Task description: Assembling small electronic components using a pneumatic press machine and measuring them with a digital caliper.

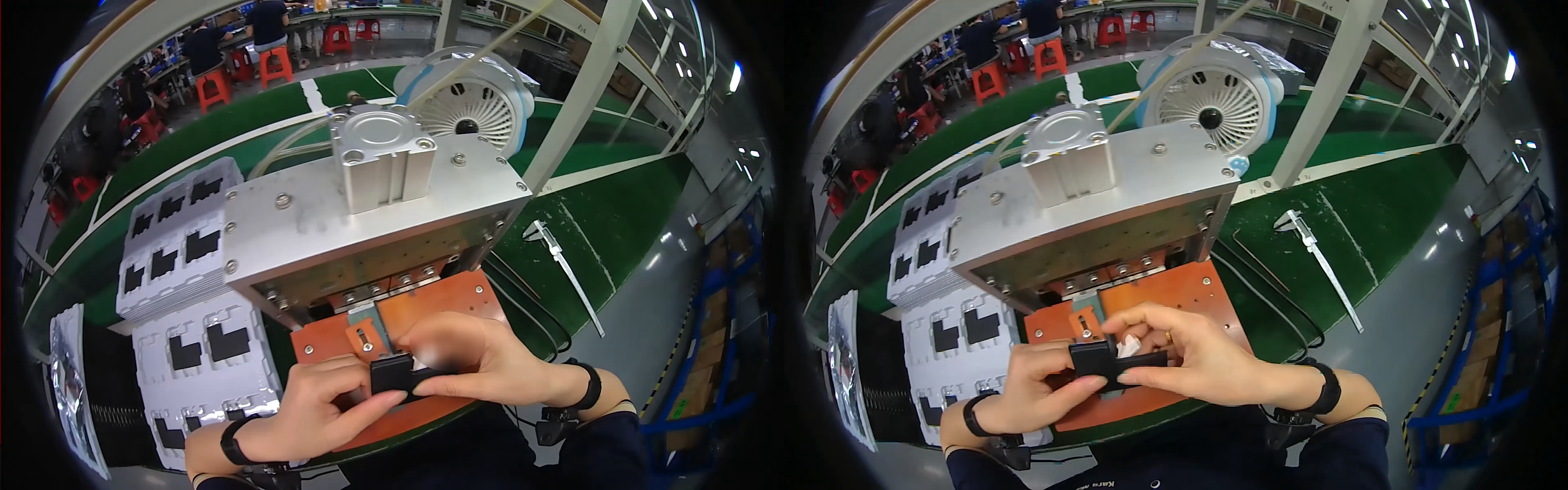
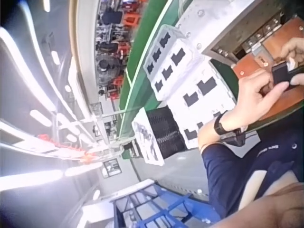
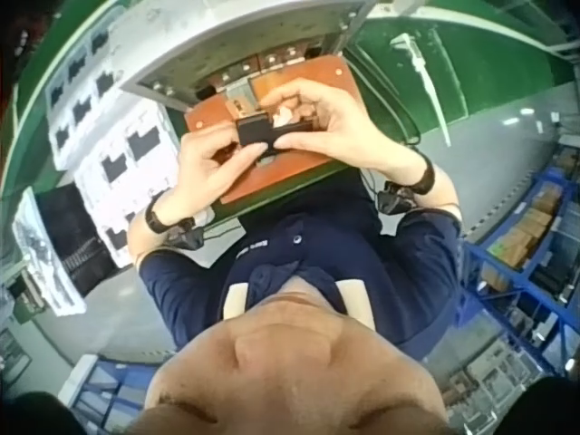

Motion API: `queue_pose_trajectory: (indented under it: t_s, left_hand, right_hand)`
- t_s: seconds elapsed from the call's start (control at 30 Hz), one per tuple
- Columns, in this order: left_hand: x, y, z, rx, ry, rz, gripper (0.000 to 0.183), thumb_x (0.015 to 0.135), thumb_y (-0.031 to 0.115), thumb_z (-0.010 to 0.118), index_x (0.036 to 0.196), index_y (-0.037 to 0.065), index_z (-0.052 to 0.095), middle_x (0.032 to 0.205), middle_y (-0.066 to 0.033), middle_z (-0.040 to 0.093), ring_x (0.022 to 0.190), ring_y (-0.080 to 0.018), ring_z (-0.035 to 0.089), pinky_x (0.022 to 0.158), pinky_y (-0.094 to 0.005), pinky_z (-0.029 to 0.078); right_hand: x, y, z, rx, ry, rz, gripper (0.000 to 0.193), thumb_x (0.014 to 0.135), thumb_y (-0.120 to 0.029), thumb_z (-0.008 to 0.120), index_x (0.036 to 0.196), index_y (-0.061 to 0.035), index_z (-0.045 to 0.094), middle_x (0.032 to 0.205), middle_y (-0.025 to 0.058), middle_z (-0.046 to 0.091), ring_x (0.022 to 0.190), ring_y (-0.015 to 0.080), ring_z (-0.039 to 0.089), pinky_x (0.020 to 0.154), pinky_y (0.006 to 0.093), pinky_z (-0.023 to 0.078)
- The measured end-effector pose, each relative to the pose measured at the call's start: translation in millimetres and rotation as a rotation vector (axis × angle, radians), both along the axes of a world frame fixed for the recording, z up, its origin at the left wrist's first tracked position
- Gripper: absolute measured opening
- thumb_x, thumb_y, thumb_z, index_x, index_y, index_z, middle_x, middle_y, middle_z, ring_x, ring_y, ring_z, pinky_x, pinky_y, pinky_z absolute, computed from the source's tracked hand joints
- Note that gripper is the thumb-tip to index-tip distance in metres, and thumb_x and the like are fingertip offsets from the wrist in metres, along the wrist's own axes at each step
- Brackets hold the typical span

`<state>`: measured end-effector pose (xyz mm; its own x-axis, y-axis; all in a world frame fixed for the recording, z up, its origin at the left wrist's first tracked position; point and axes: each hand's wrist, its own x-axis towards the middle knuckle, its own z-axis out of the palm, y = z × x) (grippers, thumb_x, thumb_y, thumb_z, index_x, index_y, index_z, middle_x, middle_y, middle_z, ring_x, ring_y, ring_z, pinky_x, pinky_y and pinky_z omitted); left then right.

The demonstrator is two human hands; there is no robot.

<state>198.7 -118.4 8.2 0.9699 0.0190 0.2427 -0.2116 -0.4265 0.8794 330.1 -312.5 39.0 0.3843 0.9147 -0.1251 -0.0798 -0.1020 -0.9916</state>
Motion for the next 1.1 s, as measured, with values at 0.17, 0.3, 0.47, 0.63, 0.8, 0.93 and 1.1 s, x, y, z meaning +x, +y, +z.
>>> queue_pose_trajectory:
  t_s: [0.17, 0.3, 0.47, 0.63, 0.8, 0.93, 1.1]
  left_hand:
    - [-1, -10, 11, -0.152, 0.095, 0.036, 0.025, 0.087, 0.016, 0.070, 0.070, -0.001, 0.063, 0.057, -0.0025, 0.057, 0.047, -0.0051, 0.047, 0.043, -0.0249, 0.034]
    - [-7, -5, 5, -0.096, 0.078, -0.021, 0.027, 0.087, 0.017, 0.071, 0.069, -0.001, 0.062, 0.054, -0.0006, 0.054, 0.048, -0.0039, 0.044, 0.044, -0.0230, 0.033]
    - [-2, -3, 10, -0.210, 0.197, -0.039, 0.033, 0.088, 0.019, 0.071, 0.065, 0.001, 0.056, 0.051, 0.0025, 0.043, 0.049, -0.0033, 0.036, 0.044, -0.0232, 0.028]
    - [-4, -4, 6, -0.172, 0.117, -0.084, 0.042, 0.088, 0.019, 0.071, 0.059, 0.003, 0.045, 0.050, 0.0030, 0.038, 0.049, -0.0042, 0.032, 0.045, -0.0246, 0.024]
    - [-4, -3, 6, -0.168, 0.144, -0.081, 0.043, 0.087, 0.019, 0.071, 0.058, 0.003, 0.044, 0.049, 0.0026, 0.038, 0.048, -0.0050, 0.032, 0.044, -0.0251, 0.024]
    - [-4, -3, 2, -0.187, 0.139, -0.088, 0.043, 0.087, 0.020, 0.071, 0.058, 0.003, 0.044, 0.048, 0.0021, 0.038, 0.048, -0.0055, 0.032, 0.044, -0.0256, 0.024]
    - [-4, -7, 7, -0.145, 0.137, -0.051, 0.032, 0.085, 0.019, 0.073, 0.064, 0.002, 0.056, 0.052, -0.0014, 0.049, 0.048, -0.0059, 0.043, 0.044, -0.0248, 0.031]
  right_hand:
    - [4, 12, -2, 0.065, -0.028, -0.021, 0.021, 0.088, -0.003, 0.068, 0.108, 0.0004, 0.066, 0.091, 0.0024, 0.062, 0.081, 0.0066, 0.061, 0.069, 0.0186, 0.048]
    - [2, 16, 4, 0.018, -0.077, -0.035, 0.009, 0.088, -0.004, 0.068, 0.093, 0.0031, 0.068, 0.091, 0.0025, 0.063, 0.079, 0.0072, 0.061, 0.069, 0.0195, 0.049]
    - [2, 17, -2, 0.022, 0.065, -0.209, 0.019, 0.091, -0.023, 0.067, 0.091, -0.0032, 0.068, 0.075, -0.0033, 0.060, 0.064, 0.0025, 0.053, 0.054, 0.0173, 0.040]
    - [1, 14, 8, 0.032, 0.016, -0.127, 0.018, 0.092, -0.019, 0.066, 0.097, -0.0012, 0.066, 0.085, -0.0002, 0.062, 0.078, 0.0059, 0.058, 0.066, 0.0210, 0.047]
    - [-2, 18, 0, 0.040, 0.012, 0.020, 0.017, 0.092, -0.015, 0.065, 0.100, 0.0005, 0.065, 0.092, 0.0012, 0.060, 0.081, 0.0079, 0.058, 0.072, 0.0236, 0.048]
    - [8, 15, 5, 0.110, -0.096, -0.224, 0.016, 0.093, -0.017, 0.063, 0.099, -0.0025, 0.063, 0.087, -0.0010, 0.061, 0.073, 0.0049, 0.055, 0.065, 0.0195, 0.046]
    - [-7, 5, 11, -0.141, -0.105, -0.031, 0.018, 0.083, -0.009, 0.075, 0.098, -0.0012, 0.069, 0.088, 0.0006, 0.061, 0.078, 0.0041, 0.058, 0.068, 0.0173, 0.047]
